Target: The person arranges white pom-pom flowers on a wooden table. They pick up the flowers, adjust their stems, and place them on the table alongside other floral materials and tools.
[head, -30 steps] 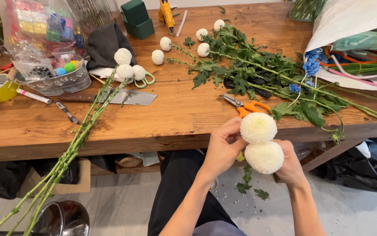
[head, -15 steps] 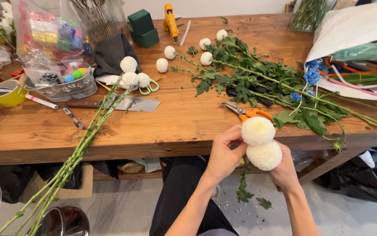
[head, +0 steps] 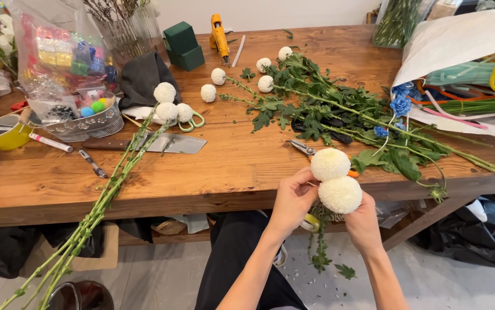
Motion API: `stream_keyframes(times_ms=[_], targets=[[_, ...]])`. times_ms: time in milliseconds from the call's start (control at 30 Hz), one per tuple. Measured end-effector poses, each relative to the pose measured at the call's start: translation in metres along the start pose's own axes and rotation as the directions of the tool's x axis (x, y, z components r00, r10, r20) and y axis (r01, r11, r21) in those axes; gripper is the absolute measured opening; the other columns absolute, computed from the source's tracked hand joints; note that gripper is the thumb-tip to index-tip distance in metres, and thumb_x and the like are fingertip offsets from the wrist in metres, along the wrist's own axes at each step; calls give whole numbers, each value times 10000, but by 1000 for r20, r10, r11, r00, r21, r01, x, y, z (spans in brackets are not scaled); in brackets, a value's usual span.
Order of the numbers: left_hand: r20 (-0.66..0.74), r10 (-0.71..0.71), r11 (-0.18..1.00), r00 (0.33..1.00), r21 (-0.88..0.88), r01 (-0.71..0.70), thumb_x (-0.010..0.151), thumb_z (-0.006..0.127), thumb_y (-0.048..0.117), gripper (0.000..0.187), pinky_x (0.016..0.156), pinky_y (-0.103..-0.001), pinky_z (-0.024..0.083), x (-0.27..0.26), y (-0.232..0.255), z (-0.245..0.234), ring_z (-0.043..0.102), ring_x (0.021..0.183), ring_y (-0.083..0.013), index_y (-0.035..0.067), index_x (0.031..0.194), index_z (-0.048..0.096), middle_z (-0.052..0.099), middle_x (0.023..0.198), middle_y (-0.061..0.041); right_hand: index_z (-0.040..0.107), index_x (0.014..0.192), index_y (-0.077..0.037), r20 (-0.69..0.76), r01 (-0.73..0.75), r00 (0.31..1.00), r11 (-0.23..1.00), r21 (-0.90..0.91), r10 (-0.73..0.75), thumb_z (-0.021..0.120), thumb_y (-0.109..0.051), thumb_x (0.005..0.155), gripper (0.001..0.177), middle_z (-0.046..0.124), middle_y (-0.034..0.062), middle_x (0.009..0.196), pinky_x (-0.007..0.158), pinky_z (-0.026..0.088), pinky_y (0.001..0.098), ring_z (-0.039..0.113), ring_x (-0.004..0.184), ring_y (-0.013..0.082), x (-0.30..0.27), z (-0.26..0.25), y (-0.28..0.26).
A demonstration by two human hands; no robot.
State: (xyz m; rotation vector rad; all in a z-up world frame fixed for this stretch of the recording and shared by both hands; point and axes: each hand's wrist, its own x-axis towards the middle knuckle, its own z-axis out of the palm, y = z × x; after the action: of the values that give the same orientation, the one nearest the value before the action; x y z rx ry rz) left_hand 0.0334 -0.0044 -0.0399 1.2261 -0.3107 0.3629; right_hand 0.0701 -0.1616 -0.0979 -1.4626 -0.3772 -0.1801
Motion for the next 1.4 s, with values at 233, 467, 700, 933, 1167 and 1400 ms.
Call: stream_keyframes(times_ms=[233,467,700,933,1167,1400], targets=[[-9,-13,1000,1000,6,13,853,669,-74,241,828,-208,560,6,4,9,582,916,-37,35,1055,743,645,1076,-3,740,1123,3,-87,35,996,999,-5,-35,700,-5,859,267,712,112,1043,957,480,476,572,1029,188,-3,7,-10],[26,-27,1000,999,12,26,849,685,-76,215,828,-216,568,11,26,28,582,881,-33,38,1022,742,653,983,9,698,1215,13,-145,26,989,999,-28,-30,657,-17,896,323,702,145,1115,996,458,499,588,1074,217,0,9,-34],[-25,-81,997,996,7,81,861,687,-37,147,648,-204,568,2,47,29,551,687,-1,55,969,725,576,849,49,657,1259,27,-137,70,988,998,1,-69,647,-30,921,343,650,120,1192,1035,428,508,523,1141,206,-1,16,-21],[-25,-47,998,999,33,48,839,691,-24,81,493,-249,558,-4,74,21,495,523,-93,12,905,723,486,848,-23,671,817,1,77,113,990,986,119,-122,482,-169,1059,352,556,98,577,796,491,448,504,658,179,-11,43,-55],[143,-161,972,977,-149,182,862,746,92,268,683,-284,599,-12,54,4,711,762,-107,26,1120,713,709,963,-39,527,653,-51,188,129,969,977,172,-161,409,-214,1086,477,429,35,500,634,464,323,398,517,162,-14,42,-59],[308,-144,966,940,-163,201,909,698,77,662,1019,-357,492,-2,43,-34,578,1191,-163,65,1519,442,581,1383,-101,482,759,-49,327,168,899,919,356,-291,390,-171,1091,366,395,30,531,566,426,290,389,497,151,-13,49,-53]])
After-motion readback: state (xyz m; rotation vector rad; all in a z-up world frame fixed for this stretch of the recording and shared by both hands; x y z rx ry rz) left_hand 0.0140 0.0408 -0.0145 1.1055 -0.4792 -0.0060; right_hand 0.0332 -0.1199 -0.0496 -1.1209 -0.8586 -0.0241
